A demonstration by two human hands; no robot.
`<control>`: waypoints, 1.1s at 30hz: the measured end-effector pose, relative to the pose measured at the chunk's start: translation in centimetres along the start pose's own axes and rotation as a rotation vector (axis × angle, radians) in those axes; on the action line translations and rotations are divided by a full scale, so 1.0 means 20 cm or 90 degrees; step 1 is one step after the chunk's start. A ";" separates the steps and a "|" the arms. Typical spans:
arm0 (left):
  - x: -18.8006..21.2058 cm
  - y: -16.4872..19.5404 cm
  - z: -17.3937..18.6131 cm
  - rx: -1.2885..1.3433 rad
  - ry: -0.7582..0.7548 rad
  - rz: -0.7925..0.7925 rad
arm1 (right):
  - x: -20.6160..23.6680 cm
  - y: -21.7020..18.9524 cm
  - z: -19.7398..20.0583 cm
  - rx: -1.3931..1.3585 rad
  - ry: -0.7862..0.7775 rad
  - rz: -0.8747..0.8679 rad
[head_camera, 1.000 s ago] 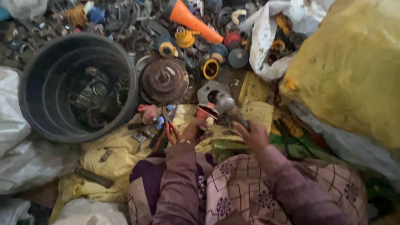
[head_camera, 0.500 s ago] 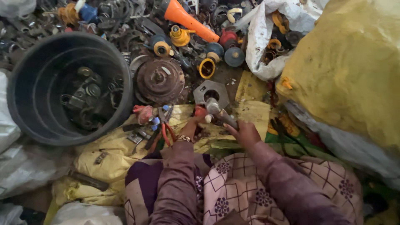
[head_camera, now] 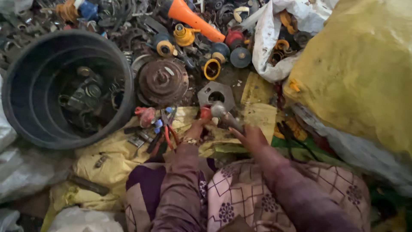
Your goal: The person sits on the floor surrounded by scrap materials and uses a hammer to strike and disassemble small mechanical parts. They repeatedly pick up items, hit them to separate components, and place the pieces into a nearby bucket.
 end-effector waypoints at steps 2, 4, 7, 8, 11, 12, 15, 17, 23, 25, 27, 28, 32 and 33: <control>-0.02 -0.03 0.00 0.017 -0.049 0.053 | -0.03 0.02 -0.05 0.056 -0.049 -0.062; -0.01 -0.06 0.01 0.040 -0.083 0.077 | -0.03 -0.02 -0.01 0.021 -0.023 -0.057; 0.05 -0.05 0.05 0.102 -0.040 -0.033 | 0.07 -0.11 0.11 -0.168 -0.050 -0.177; 0.07 -0.05 0.05 0.093 -0.039 -0.025 | 0.08 -0.15 0.18 -0.195 -0.004 -0.115; 0.14 -0.01 0.00 0.116 -0.099 -0.056 | 0.17 -0.23 0.33 -0.247 0.145 0.073; 0.16 0.02 -0.03 0.129 -0.128 -0.082 | 0.19 -0.24 0.35 -0.250 0.215 0.152; 0.18 0.06 -0.07 0.110 -0.099 -0.075 | 0.13 -0.12 0.21 -0.299 0.174 0.069; 0.17 0.07 -0.08 0.096 -0.076 -0.079 | 0.05 -0.02 0.04 -0.232 0.028 -0.061; 0.15 0.00 -0.04 0.039 -0.010 0.001 | -0.04 0.11 -0.08 -0.263 0.005 -0.245; 0.17 -0.02 -0.01 0.027 0.049 0.002 | 0.01 0.10 -0.04 -0.337 0.064 -0.259; 0.22 0.00 -0.01 0.065 0.029 -0.056 | 0.07 0.11 0.00 -0.346 0.079 -0.309; 0.24 0.00 -0.01 0.049 0.033 -0.072 | 0.10 0.13 0.02 -0.351 0.088 -0.335; 0.36 -0.02 0.00 -0.135 0.105 -0.180 | 0.17 0.26 0.09 -0.490 0.085 -0.343; 0.39 -0.03 0.00 -0.212 0.136 -0.223 | 0.19 0.32 0.12 -0.478 0.038 -0.333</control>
Point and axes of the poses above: each hand's wrist, its own x-axis away from the middle knuckle, its own z-axis out of the back of the hand, y = z × x, the point moved 4 cm from there along -x, towards the middle knuckle, and after that the axes turned 13 degrees about z, right-handed, at the moved point
